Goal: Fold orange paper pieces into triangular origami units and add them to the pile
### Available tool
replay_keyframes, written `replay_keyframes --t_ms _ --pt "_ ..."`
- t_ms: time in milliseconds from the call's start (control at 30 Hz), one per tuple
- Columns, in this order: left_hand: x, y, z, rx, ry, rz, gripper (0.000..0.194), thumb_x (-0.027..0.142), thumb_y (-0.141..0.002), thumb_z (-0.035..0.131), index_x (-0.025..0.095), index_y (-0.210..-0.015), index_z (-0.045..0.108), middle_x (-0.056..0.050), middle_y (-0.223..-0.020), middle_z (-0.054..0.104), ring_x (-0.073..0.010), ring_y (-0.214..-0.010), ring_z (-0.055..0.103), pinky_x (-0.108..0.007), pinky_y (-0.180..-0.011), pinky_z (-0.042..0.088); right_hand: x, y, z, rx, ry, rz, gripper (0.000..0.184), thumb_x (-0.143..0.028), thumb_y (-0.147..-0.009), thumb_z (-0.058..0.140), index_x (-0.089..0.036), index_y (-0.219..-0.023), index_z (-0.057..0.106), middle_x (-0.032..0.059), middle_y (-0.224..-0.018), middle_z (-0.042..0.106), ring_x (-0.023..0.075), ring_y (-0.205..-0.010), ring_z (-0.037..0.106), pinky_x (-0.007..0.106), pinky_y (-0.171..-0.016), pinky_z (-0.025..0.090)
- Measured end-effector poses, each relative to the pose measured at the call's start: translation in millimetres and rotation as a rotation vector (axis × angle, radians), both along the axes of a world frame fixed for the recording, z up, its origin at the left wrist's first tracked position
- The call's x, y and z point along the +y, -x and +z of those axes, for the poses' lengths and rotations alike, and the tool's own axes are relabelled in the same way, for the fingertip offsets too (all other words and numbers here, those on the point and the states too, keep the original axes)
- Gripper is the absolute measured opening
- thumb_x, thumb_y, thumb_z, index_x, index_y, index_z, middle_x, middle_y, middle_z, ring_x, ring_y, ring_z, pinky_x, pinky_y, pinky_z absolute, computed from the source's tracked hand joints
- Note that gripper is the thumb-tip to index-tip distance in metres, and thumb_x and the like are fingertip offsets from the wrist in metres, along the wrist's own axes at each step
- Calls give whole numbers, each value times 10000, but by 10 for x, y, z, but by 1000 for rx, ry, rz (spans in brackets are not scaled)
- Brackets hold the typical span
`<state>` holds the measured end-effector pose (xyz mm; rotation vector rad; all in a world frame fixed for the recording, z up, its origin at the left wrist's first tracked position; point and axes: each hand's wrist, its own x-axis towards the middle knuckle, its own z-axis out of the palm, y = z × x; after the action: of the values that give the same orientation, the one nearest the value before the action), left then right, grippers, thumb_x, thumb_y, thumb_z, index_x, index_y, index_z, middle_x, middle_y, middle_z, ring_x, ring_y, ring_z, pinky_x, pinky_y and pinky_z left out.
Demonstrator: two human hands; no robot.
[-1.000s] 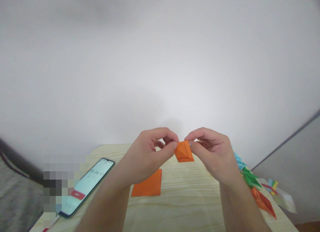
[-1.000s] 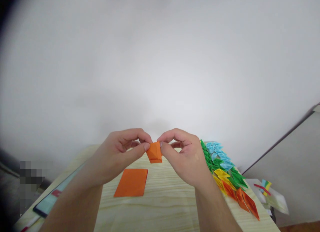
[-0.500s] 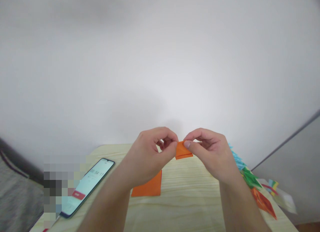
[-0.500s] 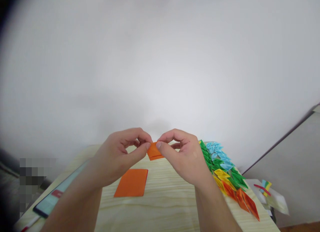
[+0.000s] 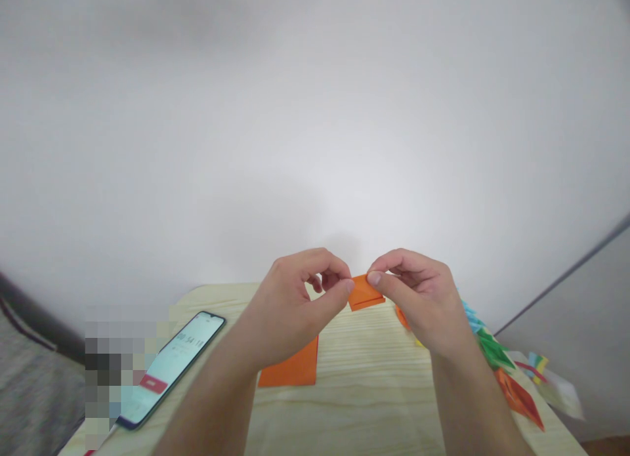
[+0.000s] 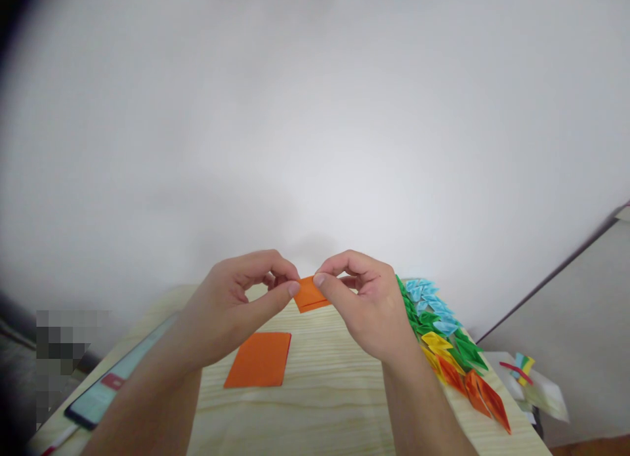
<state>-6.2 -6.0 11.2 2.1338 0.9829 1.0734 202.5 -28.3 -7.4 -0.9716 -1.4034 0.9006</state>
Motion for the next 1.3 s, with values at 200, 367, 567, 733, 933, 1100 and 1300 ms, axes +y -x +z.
replay_keyframes --t_ms 200,367,567,733,933,1100,1300 --pt "30 20 -13 -56 50 -9 163 329 -970 634 217 -906 733 8 -816 715 -140 -751 606 -262 -660 453 33 10 -2 22 7 35 156 -362 -892 790 -211 -920 763 21 -816 741 151 -682 673 256 -599 522" --pt "71 29 -38 -158 136 -10 203 376 -974 627 201 -921 715 -15 -817 692 -160 -762 597 -278 -656 453 43 -30 3 -111 27 117 221 -396 -863 815 -222 -997 788 48 -953 787 207 -862 724 343 -796 585" --pt "75 -11 -52 -251 189 -53 203 361 -976 636 192 -875 686 13 -779 607 -117 -695 495 -261 -627 403 42 -57 3 -109 55 65 203 -415 -892 784 -212 -882 781 10 -791 764 148 -649 637 273 -589 485" --pt "66 -61 -59 -187 159 -103 148 314 -974 649 199 -906 714 4 -842 685 -131 -771 571 -266 -698 441 45 -73 21 -120 21 102 108 -296 -923 740 -209 -863 762 12 -823 777 164 -754 679 278 -687 504" --pt "62 -44 -52 -90 91 -107 177 354 -981 655 209 -925 739 -1 -884 729 -146 -807 601 -288 -749 457 43 -82 24 -112 -24 85 110 -275 -916 742 -205 -831 736 13 -807 771 169 -746 680 285 -689 505" --pt "62 -71 -72 -195 119 -136 172 330 -975 668 192 -895 733 -8 -844 720 -148 -794 593 -295 -734 446 47 -66 6 -75 -55 65 89 -276 -907 772 -198 -872 748 7 -793 744 150 -727 648 267 -667 486" --pt "126 -151 -148 -398 141 -155 148 321 -936 722 175 -930 741 -24 -854 708 -158 -804 594 -307 -737 447 72 -29 -18 61 -87 106 137 -306 -866 834 -214 -940 766 15 -838 748 155 -753 643 279 -681 498"
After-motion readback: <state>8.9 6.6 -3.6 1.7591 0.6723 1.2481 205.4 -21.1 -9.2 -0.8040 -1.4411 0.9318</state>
